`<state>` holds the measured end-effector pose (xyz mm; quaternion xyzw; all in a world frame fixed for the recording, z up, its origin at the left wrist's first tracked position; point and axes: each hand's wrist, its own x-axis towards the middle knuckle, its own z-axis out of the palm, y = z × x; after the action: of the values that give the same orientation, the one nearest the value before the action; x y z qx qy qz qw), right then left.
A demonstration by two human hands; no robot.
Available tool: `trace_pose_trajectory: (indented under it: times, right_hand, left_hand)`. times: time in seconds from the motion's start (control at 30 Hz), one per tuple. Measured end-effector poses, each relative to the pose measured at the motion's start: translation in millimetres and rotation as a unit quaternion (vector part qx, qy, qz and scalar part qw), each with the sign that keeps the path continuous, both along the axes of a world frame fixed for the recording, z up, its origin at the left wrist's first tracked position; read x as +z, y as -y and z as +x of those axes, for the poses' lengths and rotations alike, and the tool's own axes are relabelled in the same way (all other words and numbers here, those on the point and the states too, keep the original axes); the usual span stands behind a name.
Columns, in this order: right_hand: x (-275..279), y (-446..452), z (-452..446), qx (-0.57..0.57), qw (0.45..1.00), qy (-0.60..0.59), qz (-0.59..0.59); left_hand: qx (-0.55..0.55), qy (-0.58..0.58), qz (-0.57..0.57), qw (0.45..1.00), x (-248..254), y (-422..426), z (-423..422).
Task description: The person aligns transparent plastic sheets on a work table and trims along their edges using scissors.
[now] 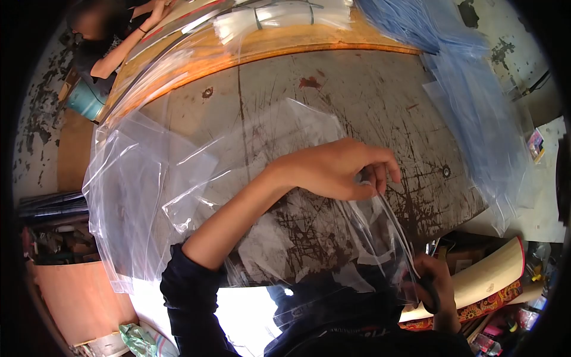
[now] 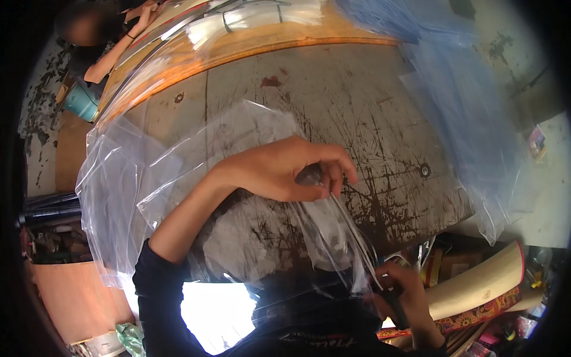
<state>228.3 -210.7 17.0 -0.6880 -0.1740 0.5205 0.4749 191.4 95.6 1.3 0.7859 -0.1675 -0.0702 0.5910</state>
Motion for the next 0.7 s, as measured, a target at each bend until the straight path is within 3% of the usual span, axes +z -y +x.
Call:
trace_pose_trajectory:
  times: [0.33, 0.4, 0.6, 0.7]
  right_hand:
    - [-7, -3, -6, -0.021, 0.998, 0.055, 0.015]
    - [-8, -2, -6, -0.029, 0.998, 0.046, 0.010]
    - [-13, 5, -8, -0.035, 0.998, -0.038, -0.021]
    - [-14, 1, -13, -0.068, 0.996, -0.051, 0.034]
  left_hand:
    - [0.039, 0.043, 0.078, 0.995, 3, -3, -3]
    - [0.091, 0.159, 0.295, 0.938, 13, -10, -8]
    - [0.104, 0.153, 0.226, 0.956, -1, -13, -4]
    - [0.106, 0.140, 0.218, 0.960, -3, -13, -3]
